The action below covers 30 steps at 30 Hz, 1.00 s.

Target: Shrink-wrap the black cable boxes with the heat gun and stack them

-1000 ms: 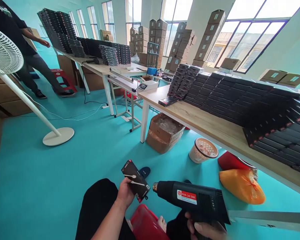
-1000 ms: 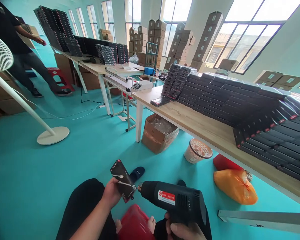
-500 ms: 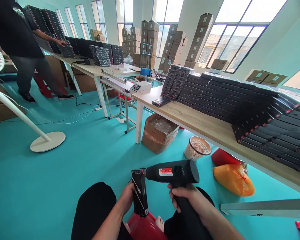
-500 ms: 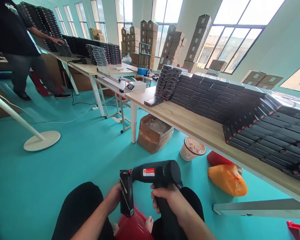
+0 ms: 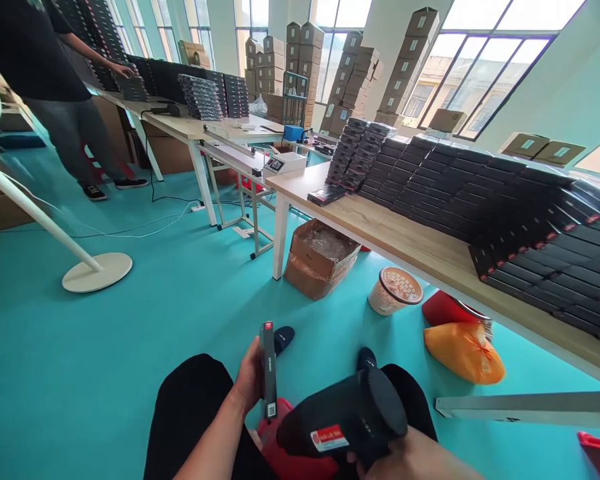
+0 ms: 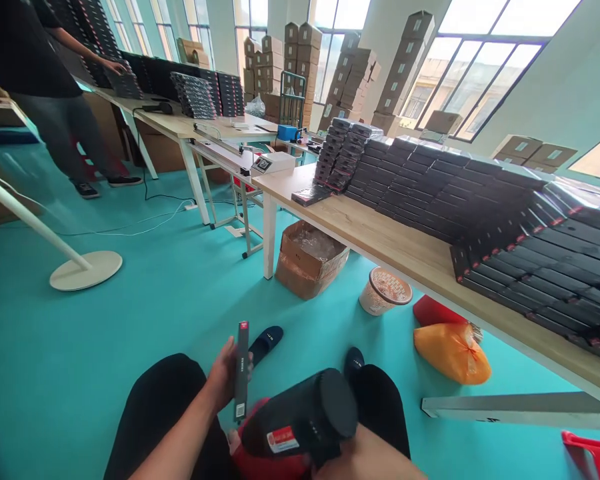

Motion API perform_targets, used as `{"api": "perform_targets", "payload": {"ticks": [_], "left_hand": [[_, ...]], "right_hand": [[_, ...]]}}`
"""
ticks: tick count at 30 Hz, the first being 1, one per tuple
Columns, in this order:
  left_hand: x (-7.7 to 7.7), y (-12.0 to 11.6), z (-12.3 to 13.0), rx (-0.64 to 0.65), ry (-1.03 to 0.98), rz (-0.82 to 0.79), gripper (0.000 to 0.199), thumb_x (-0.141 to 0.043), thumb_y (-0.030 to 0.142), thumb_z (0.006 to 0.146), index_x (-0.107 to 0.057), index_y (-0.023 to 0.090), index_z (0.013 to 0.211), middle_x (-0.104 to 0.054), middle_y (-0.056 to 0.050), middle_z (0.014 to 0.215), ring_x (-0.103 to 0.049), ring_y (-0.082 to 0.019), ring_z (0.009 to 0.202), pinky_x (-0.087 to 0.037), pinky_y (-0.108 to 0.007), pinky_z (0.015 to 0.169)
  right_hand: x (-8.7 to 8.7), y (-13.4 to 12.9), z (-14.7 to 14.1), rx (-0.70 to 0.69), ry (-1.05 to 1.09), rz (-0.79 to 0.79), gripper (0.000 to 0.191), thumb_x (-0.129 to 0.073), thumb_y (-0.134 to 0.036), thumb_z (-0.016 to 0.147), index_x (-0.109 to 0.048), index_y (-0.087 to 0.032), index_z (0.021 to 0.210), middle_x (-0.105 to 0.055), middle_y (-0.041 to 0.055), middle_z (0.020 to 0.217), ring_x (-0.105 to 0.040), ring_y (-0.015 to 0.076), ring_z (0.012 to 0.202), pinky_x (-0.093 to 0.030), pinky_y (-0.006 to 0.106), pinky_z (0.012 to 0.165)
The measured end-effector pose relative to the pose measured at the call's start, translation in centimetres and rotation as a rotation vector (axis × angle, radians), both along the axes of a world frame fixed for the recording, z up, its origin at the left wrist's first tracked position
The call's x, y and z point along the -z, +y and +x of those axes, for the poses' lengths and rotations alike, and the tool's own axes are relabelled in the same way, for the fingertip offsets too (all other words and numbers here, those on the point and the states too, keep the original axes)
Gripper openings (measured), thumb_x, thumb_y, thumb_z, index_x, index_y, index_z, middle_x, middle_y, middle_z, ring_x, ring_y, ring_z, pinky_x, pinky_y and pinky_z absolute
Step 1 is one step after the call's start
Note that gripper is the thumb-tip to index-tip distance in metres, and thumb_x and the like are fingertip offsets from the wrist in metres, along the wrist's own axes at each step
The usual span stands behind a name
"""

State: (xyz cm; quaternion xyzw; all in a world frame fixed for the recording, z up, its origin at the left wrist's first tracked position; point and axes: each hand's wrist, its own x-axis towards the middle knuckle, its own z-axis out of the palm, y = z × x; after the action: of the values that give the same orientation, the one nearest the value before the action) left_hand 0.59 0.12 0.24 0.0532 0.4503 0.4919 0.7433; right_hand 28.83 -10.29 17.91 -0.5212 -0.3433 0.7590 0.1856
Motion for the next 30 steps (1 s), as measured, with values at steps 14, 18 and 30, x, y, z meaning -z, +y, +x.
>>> {"api": "perform_targets", "payload": {"ticks": [14,18,30], "left_hand": [[-1.6,-0.3,0.3,0.301,-0.296,0.024,0.049,-0.058,0.039,0.091,-0.067,0.004,0.124,-0.077,-0.020,0.111,-0.075,-0.030,0.088,-0.059,-0.043,0.080],[-1.6,-0.5,0.1,0.356,-0.286,0.006,0.052,-0.058,0.045,0.089,-0.072,0.001,0.115,-0.078,-0.022,0.100,-0.075,-0.029,0.076,-0.058,-0.040,0.077],[-0.8,-0.3,0.9,0.017,-0.075,-0.008,0.010,-0.067,0.018,0.080,-0.072,0.016,0.089,-0.076,-0.004,0.067,-0.071,-0.022,0.056,-0.054,-0.031,0.058]], "right_hand": [[7.4,-0.6,1.3,0.796,0.568,-0.214,0.027,-0.081,-0.024,0.075,-0.074,-0.010,0.097,-0.069,0.0021,0.076,-0.058,0.0086,0.059,-0.048,0.018,0.051],[6.3,0.8,0.8,0.770,0.543,-0.202,0.031,-0.083,-0.024,0.071,-0.073,-0.009,0.095,-0.068,0.0017,0.074,-0.057,0.0081,0.058,-0.047,0.018,0.051],[2.8,0.4,-4.9,0.495,0.185,0.022,0.034,-0.078,-0.031,0.067,-0.071,-0.011,0.094,-0.065,0.0015,0.059,-0.055,0.0137,0.050,-0.043,0.026,0.050]]}}
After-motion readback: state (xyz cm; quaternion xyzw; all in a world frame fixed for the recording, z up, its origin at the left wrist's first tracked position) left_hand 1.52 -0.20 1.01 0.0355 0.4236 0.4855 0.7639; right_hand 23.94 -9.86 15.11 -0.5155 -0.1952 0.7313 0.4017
